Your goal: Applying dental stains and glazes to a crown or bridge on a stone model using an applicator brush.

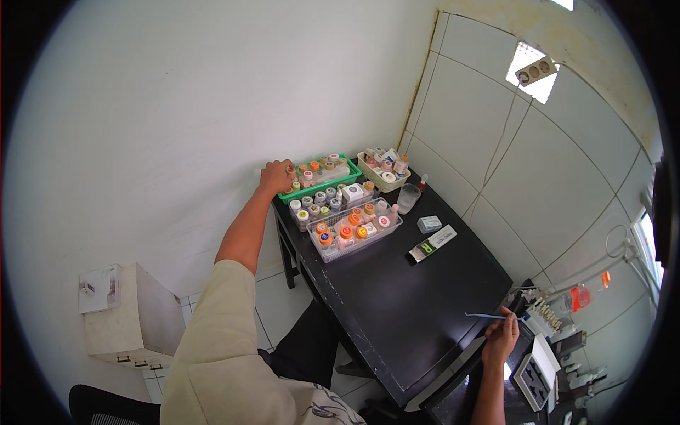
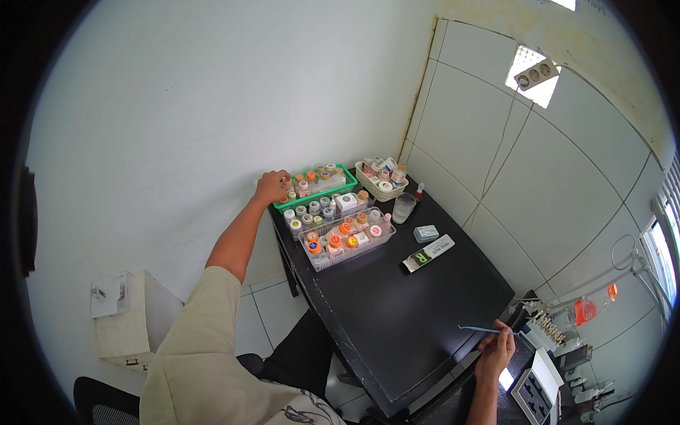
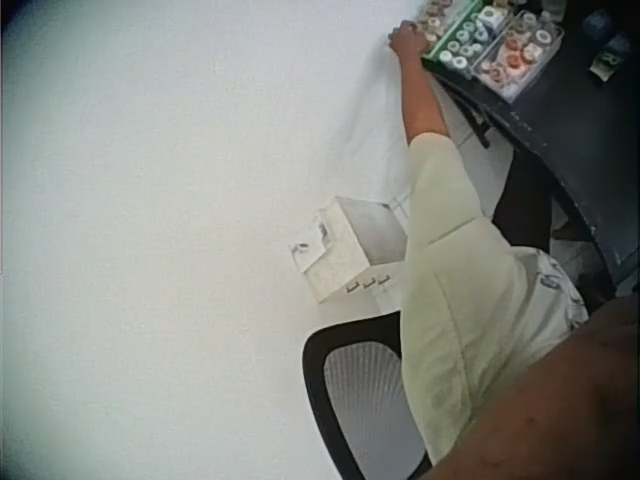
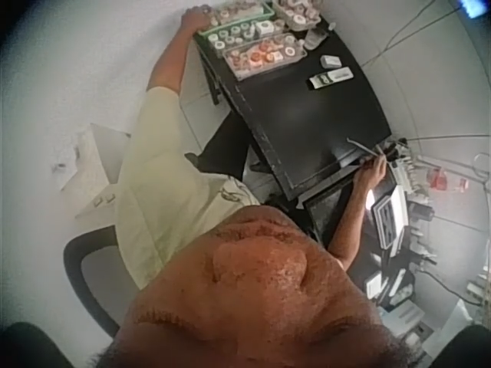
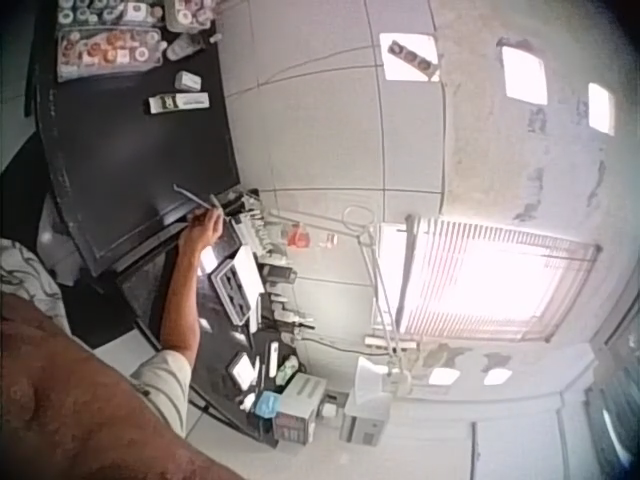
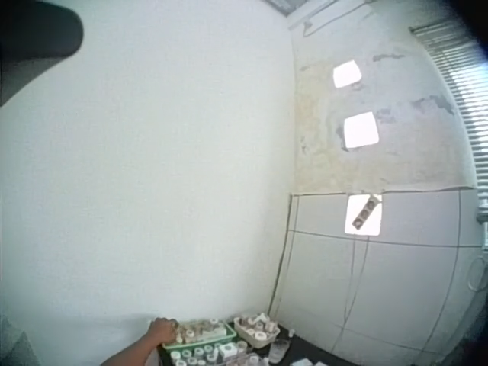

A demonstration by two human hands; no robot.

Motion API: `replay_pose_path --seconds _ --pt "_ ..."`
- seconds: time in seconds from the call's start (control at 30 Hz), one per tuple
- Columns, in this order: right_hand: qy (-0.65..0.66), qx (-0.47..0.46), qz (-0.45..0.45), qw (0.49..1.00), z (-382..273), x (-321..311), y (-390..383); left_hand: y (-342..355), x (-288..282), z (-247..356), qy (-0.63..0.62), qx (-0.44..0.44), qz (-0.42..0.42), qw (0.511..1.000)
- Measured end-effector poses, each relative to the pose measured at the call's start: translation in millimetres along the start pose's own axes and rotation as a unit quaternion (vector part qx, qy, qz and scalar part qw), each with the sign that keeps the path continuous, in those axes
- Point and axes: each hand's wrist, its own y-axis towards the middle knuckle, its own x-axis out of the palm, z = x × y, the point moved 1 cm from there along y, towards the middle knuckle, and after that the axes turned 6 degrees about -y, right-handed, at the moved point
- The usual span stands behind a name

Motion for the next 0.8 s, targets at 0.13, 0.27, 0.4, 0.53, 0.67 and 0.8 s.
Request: replay_pose_path --seconds 0.13,0.27,0.4,0.53,0.67,0.8 --pt "-0.005 0.002 -0.003 1.000 -0.6 -2.1 -2.4 -7.1 0.5 6.1 -0.039 -0.003 0.011 0.999" --pt "0.008 0.012 -0.008 1.000 -0.3 5.9 -3.6 -5.3 -7.0 -15.2 -0.151 0.027 0.088 0.984" --pt "-0.008 0.016 -0.003 1.000 2.0 2.7 -3.2 -6.0 -21.5 19.6 -0.303 0.092 0.189 0.930" --pt "-0.019 0.027 0.001 0.999 -4.9 5.5 -4.0 -18.9 -52.4 90.2 -0.645 0.053 0.054 0.760" --pt "-0.029 0.032 -0.009 0.999 -10.1 11.3 -3.2 -57.0 -53.8 181.2 -0.799 0.045 -0.040 0.598" --pt "-0.027 0.033 -0.023 0.999 -12.8 12.1 -7.2 -103.2 -1.6 255.0 -0.864 0.024 -0.171 0.473"
